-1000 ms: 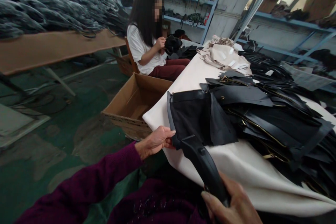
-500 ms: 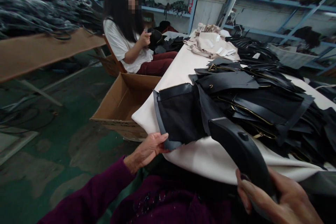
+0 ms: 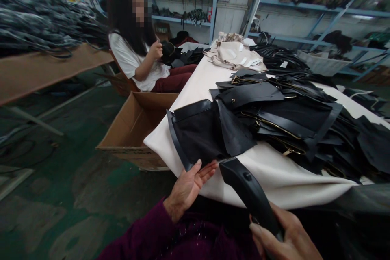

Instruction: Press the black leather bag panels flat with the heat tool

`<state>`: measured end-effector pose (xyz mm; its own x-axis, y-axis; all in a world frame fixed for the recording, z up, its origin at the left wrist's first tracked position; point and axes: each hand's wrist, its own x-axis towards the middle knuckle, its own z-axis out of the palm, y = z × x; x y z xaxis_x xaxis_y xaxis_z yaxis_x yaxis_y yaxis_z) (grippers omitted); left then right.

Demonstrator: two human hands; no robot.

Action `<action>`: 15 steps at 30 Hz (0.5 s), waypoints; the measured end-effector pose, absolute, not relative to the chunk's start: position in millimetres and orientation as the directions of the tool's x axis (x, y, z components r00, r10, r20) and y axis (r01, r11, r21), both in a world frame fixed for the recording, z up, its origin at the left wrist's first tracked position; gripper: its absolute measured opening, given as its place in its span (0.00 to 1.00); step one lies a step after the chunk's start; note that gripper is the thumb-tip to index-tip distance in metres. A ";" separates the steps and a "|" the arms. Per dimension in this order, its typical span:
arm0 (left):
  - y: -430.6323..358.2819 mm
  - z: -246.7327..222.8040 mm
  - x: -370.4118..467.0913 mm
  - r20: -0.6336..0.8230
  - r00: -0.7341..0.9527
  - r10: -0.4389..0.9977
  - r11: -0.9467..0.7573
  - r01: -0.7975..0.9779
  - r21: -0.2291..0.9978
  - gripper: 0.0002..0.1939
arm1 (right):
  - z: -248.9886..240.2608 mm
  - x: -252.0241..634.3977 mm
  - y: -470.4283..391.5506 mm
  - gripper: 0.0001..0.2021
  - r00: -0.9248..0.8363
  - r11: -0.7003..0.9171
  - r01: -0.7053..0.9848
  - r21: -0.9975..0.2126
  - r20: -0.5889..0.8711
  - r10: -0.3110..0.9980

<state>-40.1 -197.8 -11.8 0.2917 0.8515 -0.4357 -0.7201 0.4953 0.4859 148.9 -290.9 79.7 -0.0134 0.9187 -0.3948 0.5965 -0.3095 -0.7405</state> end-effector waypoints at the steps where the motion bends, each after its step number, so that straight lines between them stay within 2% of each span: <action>1: -198.3 -11.1 -40.3 -0.446 0.284 0.849 0.497 -0.716 0.490 0.10 | 79.3 144.9 -286.3 0.09 -0.034 -0.312 0.561 -0.767 -0.398 0.917; 5: -201.3 -6.0 -41.0 -0.467 0.297 0.833 0.524 -0.696 0.492 0.12 | 86.8 138.7 -269.4 0.08 -0.108 -0.230 0.490 -0.841 -0.320 0.941; 9: -202.6 -2.5 -46.3 -0.516 0.312 0.798 0.567 -0.681 0.464 0.11 | 98.0 149.1 -267.8 0.10 -0.037 -0.223 0.498 -0.838 -0.277 0.960; 15: -205.3 -8.3 -54.0 -0.541 0.320 0.778 0.596 -0.649 0.473 0.11 | 88.7 148.8 -284.1 0.04 -0.050 -0.331 0.501 -0.800 -0.408 0.912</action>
<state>-54.0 -205.3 -8.3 0.3200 0.7780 -0.5407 -0.6488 0.5958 0.4733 148.8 -284.1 88.7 -0.0500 0.9116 -0.4081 0.5013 -0.3305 -0.7997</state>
